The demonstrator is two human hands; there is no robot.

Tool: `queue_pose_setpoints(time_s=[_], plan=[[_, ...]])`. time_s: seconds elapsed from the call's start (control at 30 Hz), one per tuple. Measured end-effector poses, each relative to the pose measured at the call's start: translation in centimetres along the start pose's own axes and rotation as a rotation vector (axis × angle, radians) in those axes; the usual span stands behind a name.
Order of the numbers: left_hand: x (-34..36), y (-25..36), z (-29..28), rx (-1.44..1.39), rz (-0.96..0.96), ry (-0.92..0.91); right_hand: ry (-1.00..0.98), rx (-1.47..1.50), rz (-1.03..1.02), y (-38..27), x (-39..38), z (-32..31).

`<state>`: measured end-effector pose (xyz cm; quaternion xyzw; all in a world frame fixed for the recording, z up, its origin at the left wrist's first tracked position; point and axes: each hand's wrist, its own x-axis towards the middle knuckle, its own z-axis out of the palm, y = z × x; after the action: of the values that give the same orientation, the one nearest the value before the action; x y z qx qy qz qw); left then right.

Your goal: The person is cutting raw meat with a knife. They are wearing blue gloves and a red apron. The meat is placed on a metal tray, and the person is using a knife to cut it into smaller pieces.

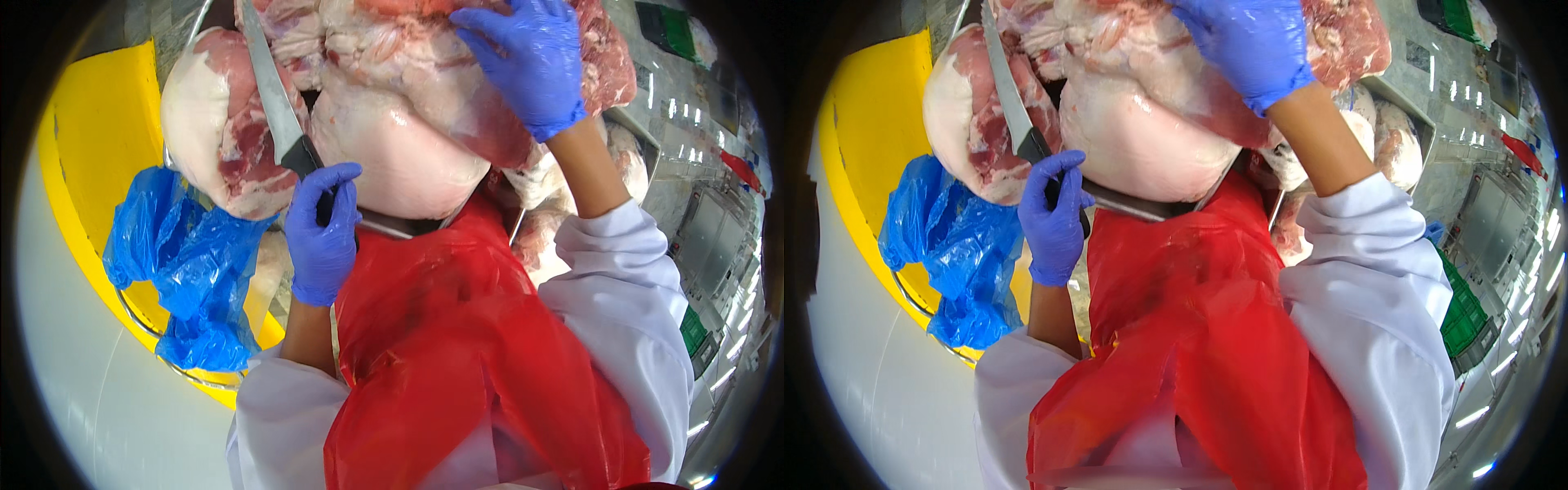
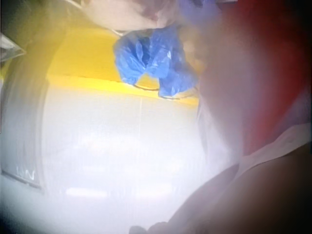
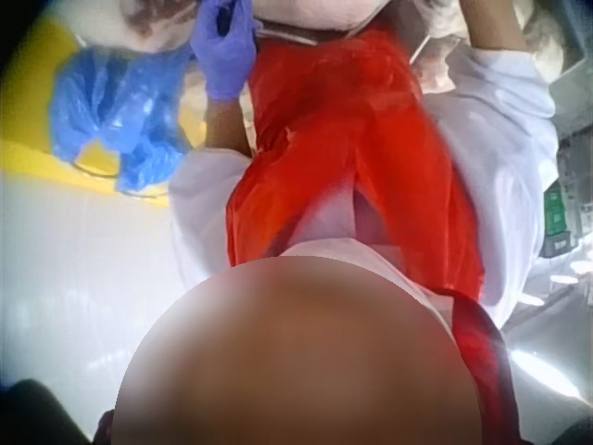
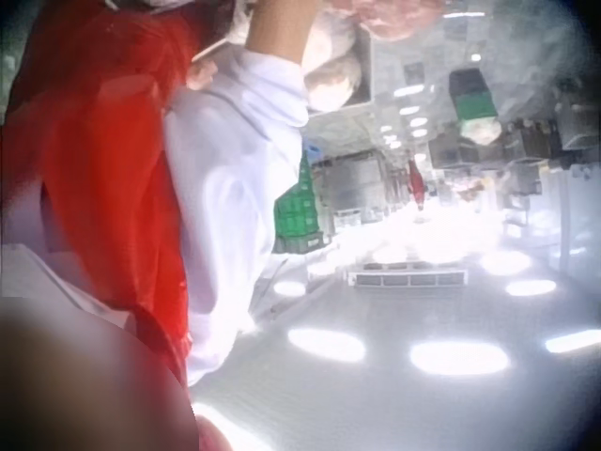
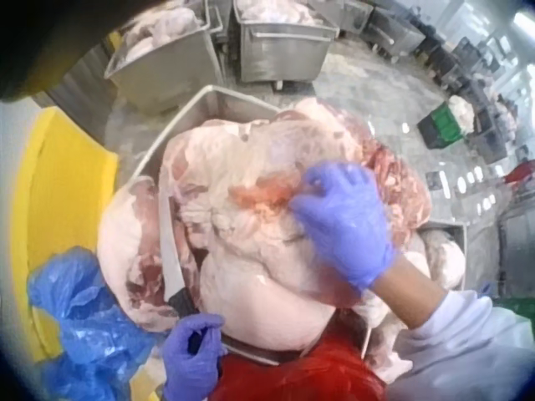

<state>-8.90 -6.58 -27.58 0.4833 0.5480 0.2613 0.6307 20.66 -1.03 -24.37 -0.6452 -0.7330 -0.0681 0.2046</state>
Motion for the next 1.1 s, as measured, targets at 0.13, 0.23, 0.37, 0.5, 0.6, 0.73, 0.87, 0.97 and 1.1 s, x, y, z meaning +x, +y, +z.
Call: queue_pose_setpoints(time_s=[0.13,0.23,0.37,0.5,0.6,0.73,0.87,0.97,1.1], plan=[[0.6,-0.2,0.9,-0.005,0.006,-0.01,-0.071,-0.074,-0.145,1.5,1.0,2.2],[0.6,-0.2,1.5,-0.016,0.004,-0.016,-0.069,-0.116,-0.224,1.8,1.3,3.4],[0.5,-0.4,1.9,-0.048,-0.026,-0.054,-0.023,-0.192,-0.282,1.7,1.9,4.6],[0.5,-0.6,2.2,-0.034,0.021,-0.052,-0.063,-0.206,-0.324,1.8,2.0,4.9],[0.6,-0.4,2.4,-0.022,0.036,-0.031,-0.034,-0.091,-0.385,2.0,2.0,4.9],[0.5,-0.2,2.4,-0.059,0.037,-0.023,-0.065,-0.11,-0.371,1.9,2.1,5.1],[0.1,-0.5,1.9,-0.045,0.038,-0.013,-0.052,-0.056,-0.343,1.9,1.9,4.6],[-0.4,-0.8,1.0,-0.008,0.018,-0.016,-0.088,-0.009,-0.337,2.3,1.0,3.1],[-1.0,-0.1,-1.1,0.274,0.118,-0.112,-0.196,-0.094,-0.18,2.8,-1.9,0.5]])
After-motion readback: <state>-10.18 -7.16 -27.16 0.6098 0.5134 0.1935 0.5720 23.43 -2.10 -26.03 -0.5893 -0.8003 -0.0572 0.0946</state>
